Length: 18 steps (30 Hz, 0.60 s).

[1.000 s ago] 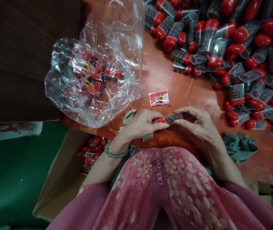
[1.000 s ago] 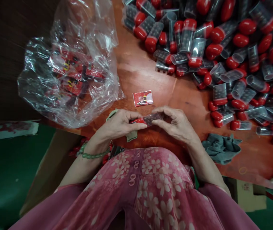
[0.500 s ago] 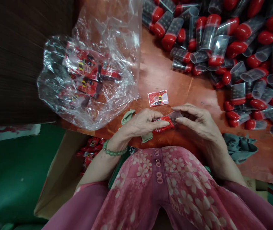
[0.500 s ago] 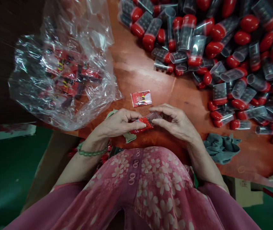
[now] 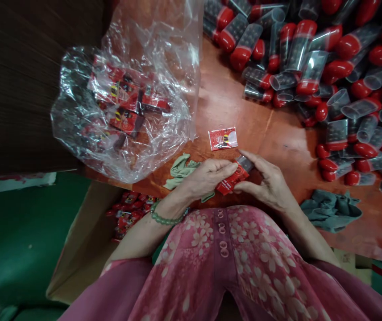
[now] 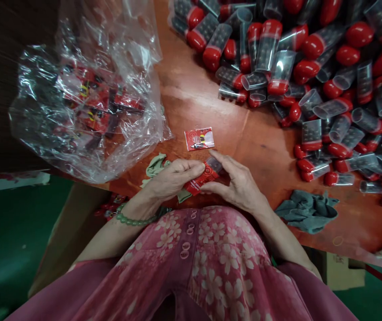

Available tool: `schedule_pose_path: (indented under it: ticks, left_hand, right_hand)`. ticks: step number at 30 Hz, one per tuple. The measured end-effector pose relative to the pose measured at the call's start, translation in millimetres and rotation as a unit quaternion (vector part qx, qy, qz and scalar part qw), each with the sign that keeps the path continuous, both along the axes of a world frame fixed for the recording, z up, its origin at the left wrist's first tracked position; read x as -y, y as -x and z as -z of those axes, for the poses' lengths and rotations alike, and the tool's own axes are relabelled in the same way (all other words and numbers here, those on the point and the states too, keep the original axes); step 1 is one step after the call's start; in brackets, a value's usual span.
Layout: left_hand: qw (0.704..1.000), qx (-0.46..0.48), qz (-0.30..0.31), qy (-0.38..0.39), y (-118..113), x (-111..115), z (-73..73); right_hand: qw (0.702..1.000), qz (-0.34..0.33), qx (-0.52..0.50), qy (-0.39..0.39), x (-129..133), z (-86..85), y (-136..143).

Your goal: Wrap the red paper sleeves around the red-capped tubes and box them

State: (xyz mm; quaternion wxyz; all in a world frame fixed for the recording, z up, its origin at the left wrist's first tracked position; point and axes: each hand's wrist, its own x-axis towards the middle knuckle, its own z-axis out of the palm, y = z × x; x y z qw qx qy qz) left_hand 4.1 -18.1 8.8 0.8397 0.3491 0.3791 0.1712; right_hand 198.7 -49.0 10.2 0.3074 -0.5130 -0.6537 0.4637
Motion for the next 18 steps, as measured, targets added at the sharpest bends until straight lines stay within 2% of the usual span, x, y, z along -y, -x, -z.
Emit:
schedule_pose_path:
  ticks: [2,6,18]
  left_hand:
    - [0.999,0.005,-0.04,0.028,-4.6,6.4,2.4]
    - [0.995,-0.001,-0.07,0.064,-13.0,14.9,6.0]
    - [0.989,-0.077,-0.125,-0.036,-13.9,29.7,9.3]
  right_hand:
    - [0.999,0.015,0.02,-0.02,3.4,0.9,4.0]
    - [0.999,0.042,0.024,-0.004,8.8,5.7,8.6]
    - [0.997,0.08,-0.005,0.012,19.5,19.8,27.3]
